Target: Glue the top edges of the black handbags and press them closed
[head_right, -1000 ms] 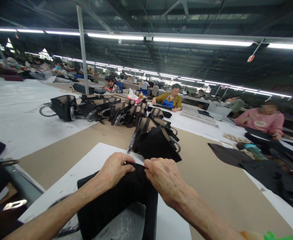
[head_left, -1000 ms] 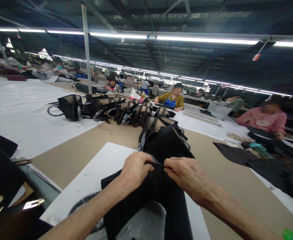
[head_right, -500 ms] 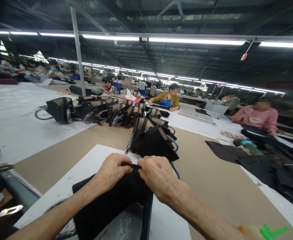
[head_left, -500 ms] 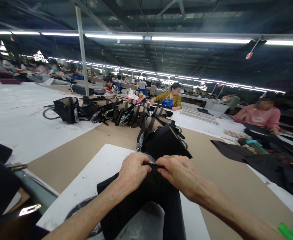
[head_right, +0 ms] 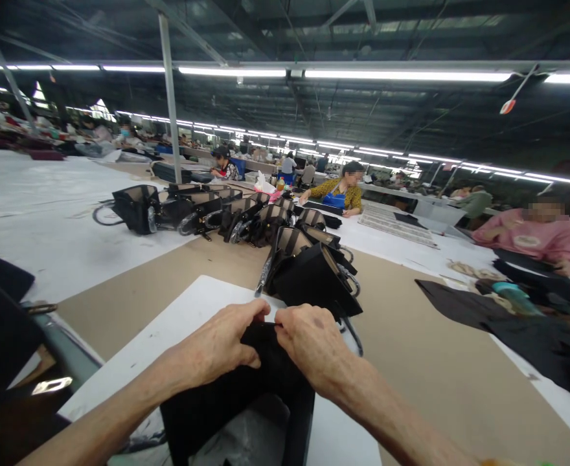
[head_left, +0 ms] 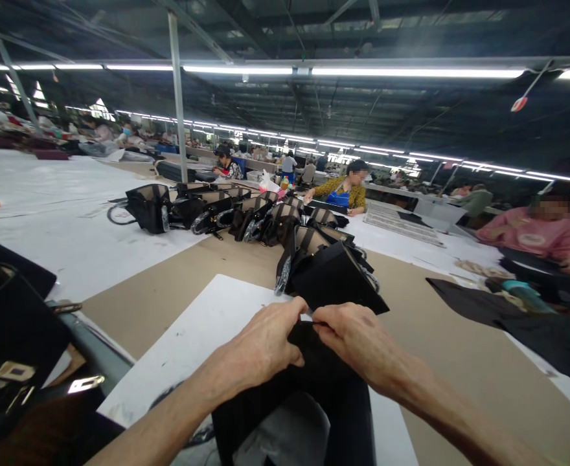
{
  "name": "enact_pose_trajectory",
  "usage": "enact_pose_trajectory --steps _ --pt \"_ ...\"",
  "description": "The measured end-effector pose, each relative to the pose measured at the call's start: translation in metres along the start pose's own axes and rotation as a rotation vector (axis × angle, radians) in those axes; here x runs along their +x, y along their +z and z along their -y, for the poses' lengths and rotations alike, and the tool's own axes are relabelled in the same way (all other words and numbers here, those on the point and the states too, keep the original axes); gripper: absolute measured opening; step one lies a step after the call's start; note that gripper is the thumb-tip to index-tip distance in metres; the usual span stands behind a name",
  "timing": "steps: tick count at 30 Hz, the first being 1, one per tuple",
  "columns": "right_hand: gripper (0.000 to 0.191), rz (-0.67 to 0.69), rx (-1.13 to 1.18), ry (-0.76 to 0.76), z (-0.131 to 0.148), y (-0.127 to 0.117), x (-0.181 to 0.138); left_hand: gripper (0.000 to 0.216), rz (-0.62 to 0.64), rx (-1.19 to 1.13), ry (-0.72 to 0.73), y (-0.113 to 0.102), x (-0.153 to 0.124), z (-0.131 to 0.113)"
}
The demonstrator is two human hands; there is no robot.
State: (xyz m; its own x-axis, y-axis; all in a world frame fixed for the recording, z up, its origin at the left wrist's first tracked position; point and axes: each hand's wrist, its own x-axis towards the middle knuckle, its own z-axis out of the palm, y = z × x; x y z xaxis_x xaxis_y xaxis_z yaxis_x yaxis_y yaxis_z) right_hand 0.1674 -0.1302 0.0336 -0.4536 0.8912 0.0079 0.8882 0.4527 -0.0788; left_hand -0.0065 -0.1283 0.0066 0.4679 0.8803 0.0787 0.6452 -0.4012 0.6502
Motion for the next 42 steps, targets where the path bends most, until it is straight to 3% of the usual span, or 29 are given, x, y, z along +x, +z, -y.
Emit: enact_pose_trajectory --steps 6,13,23,29,33,35,38,42 --pt "0.02 -0.043 0.043 -0.05 -0.008 0.005 -0.001 0.029 -0.057 0.022 -0.19 -0.017 -0.018 0.005" --pt "0.02 -0.046 0.096 -0.066 -0.009 0.003 -0.001 0.028 0.034 -0.293 -0.149 -0.022 -0.021 0.017" --pt "0.022 0.035 0.174 0.026 -0.007 0.001 0.001 0.026 0.064 -0.306 -0.19 -0.028 -0.033 0.019" --pt "0.022 0.06 0.22 0.034 -0.006 0.002 0.002 0.027 -0.031 -0.25 -0.129 -0.028 -0.035 0.019" --pt "0.021 0.069 0.25 0.052 -0.007 0.008 0.003 0.031 -0.127 -0.262 -0.21 -0.035 -0.054 0.022" --pt "0.024 0.071 0.266 0.02 -0.009 0.011 0.003 0.028 -0.186 -0.265 -0.298 -0.029 -0.066 0.025" --pt "0.027 0.054 0.241 -0.029 -0.01 0.013 0.004 0.041 -0.254 -0.254 -0.364 -0.013 -0.074 0.03" --pt "0.026 0.021 0.128 0.018 -0.012 0.003 0.003 0.047 -0.293 -0.299 -0.271 -0.006 -0.059 0.029"
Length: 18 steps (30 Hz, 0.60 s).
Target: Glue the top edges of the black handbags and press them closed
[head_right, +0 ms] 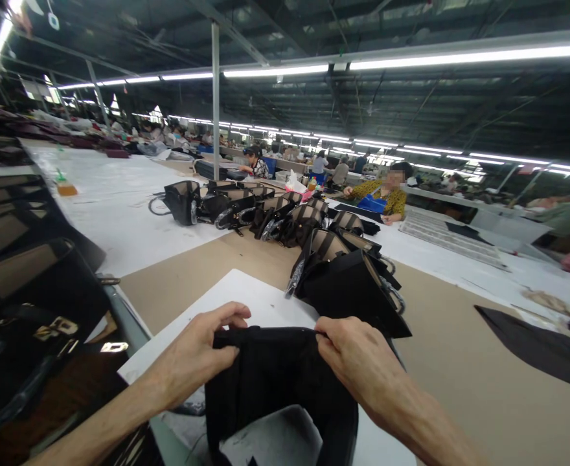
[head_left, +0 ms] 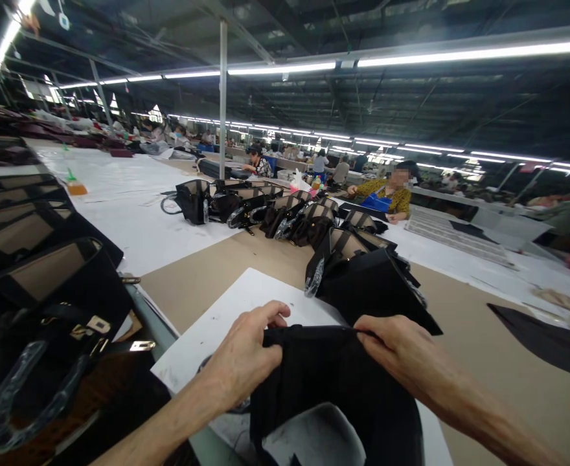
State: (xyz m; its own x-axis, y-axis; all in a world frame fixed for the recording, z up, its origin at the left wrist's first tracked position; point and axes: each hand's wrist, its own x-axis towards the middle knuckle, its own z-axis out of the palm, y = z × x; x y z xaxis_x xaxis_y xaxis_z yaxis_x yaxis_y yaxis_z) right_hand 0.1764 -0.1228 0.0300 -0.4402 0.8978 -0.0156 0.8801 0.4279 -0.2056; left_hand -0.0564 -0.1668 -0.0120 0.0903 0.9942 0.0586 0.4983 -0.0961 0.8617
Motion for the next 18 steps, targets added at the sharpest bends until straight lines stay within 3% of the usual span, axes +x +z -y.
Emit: enact_pose_trajectory --steps 4,9,13,18 --pt "0.024 -0.038 -0.048 0.104 -0.004 -0.01 -0.008 0.055 0.007 0.012 0.148 0.001 0.024 -0.009" --pt "0.026 -0.031 -0.072 0.205 -0.007 0.001 -0.011 0.056 0.051 0.127 0.256 0.011 0.051 -0.001" --pt "0.028 -0.037 0.007 0.271 -0.005 0.008 -0.006 0.045 -0.127 0.174 0.336 0.024 0.054 0.009" --pt "0.028 -0.03 -0.008 0.278 -0.007 0.01 -0.003 0.032 -0.261 0.211 0.548 0.033 0.046 0.024"
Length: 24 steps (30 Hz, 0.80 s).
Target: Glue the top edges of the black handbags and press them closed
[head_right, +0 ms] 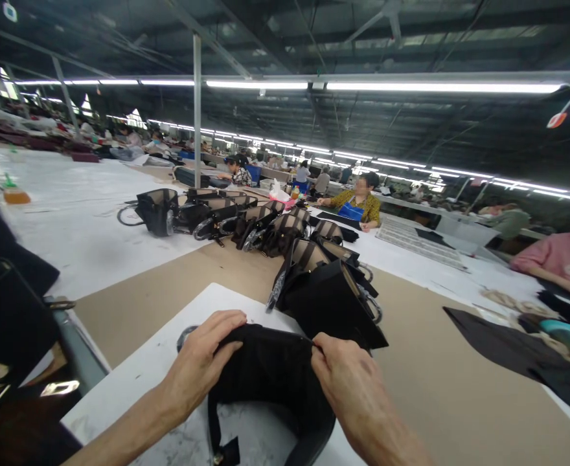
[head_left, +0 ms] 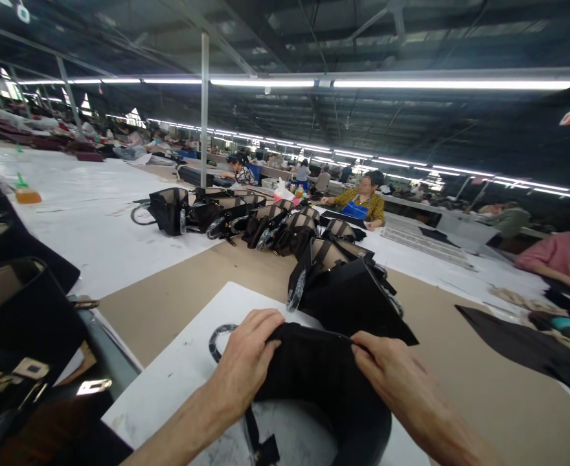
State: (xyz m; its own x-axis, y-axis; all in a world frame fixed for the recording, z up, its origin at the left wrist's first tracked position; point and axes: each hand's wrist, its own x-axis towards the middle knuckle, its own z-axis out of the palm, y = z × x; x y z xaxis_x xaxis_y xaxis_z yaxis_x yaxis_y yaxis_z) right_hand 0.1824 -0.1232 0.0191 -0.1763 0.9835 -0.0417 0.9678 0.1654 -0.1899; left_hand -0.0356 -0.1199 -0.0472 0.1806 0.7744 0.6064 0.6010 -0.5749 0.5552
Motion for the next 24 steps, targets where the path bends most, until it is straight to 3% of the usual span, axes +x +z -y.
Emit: enact_pose_trajectory --steps 3,6,17,20,24 --pt "0.026 -0.023 -0.032 0.013 0.0 0.003 -0.001 0.033 -0.111 0.078 0.176 0.006 -0.008 0.008" --pt "0.025 -0.036 -0.071 0.025 0.002 0.006 -0.003 0.037 -0.118 0.148 0.287 0.009 -0.013 0.011" --pt "0.024 -0.028 -0.091 0.029 0.004 0.008 0.002 0.04 -0.145 0.234 0.411 0.019 -0.022 0.02" --pt "0.024 -0.034 -0.078 0.016 0.002 0.01 0.001 0.035 -0.148 0.239 0.39 0.019 -0.02 0.019" --pt "0.023 -0.052 -0.085 0.016 0.0 0.012 0.0 0.025 -0.168 0.237 0.197 0.017 -0.012 0.006"
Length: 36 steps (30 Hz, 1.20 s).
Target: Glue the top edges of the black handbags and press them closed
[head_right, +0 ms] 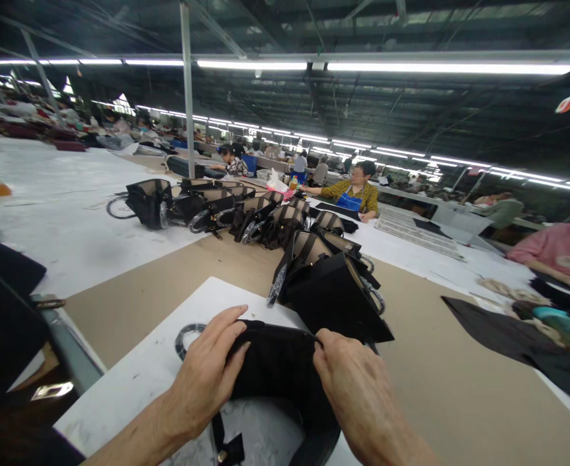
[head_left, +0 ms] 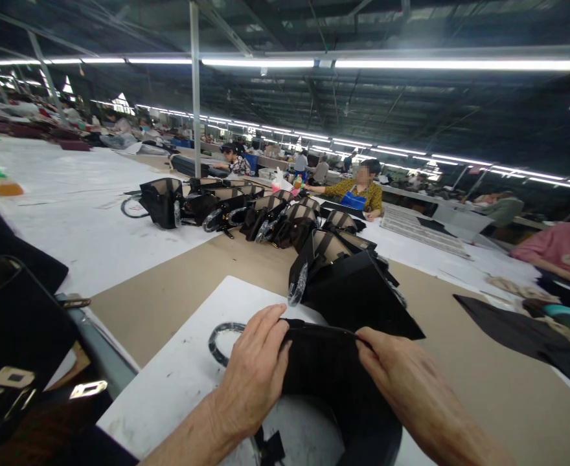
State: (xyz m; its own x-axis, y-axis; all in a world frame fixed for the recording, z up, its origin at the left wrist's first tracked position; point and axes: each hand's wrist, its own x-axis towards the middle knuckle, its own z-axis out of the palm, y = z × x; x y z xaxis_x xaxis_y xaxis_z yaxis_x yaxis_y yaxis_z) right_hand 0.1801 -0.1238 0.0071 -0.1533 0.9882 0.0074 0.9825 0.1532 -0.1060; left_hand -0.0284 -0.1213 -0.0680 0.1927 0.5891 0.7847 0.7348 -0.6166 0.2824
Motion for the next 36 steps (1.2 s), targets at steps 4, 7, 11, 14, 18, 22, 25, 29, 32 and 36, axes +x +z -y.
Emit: enact_pose_trajectory --steps 4,7,11,14,18,22,25,29,32,36 --pt "0.022 0.018 -0.022 0.004 0.002 -0.002 0.003 0.021 0.089 -0.002 -0.076 -0.001 0.01 -0.009" --pt "0.02 0.015 -0.039 0.003 0.004 -0.005 0.004 0.023 0.081 -0.025 -0.072 0.0 0.009 -0.009" --pt "0.02 -0.012 -0.052 -0.067 0.003 -0.004 0.002 0.028 0.036 -0.057 0.024 0.002 -0.005 -0.006" --pt "0.029 -0.027 -0.053 -0.12 0.001 -0.001 0.002 0.028 0.048 -0.096 0.086 0.001 -0.011 -0.003" --pt "0.034 -0.039 -0.086 -0.147 0.0 0.002 0.005 0.027 0.088 -0.176 0.071 -0.002 -0.009 0.001" --pt "0.032 -0.101 -0.097 -0.219 -0.002 0.003 0.006 0.025 0.094 -0.21 0.056 -0.003 -0.008 0.005" --pt "0.034 -0.231 -0.13 -0.306 -0.005 0.004 0.005 0.025 -0.03 -0.172 0.096 -0.002 -0.009 0.005" --pt "0.029 -0.356 -0.155 -0.464 -0.005 0.001 0.004 0.02 -0.166 0.003 0.18 0.0 -0.011 0.003" --pt "0.016 -0.356 -0.128 -0.519 -0.002 -0.001 0.003 0.021 -0.158 0.048 0.246 -0.002 -0.01 0.003" --pt "0.01 -0.299 -0.058 -0.507 0.001 -0.002 0.003 0.023 -0.103 0.048 0.317 -0.006 -0.006 0.005"
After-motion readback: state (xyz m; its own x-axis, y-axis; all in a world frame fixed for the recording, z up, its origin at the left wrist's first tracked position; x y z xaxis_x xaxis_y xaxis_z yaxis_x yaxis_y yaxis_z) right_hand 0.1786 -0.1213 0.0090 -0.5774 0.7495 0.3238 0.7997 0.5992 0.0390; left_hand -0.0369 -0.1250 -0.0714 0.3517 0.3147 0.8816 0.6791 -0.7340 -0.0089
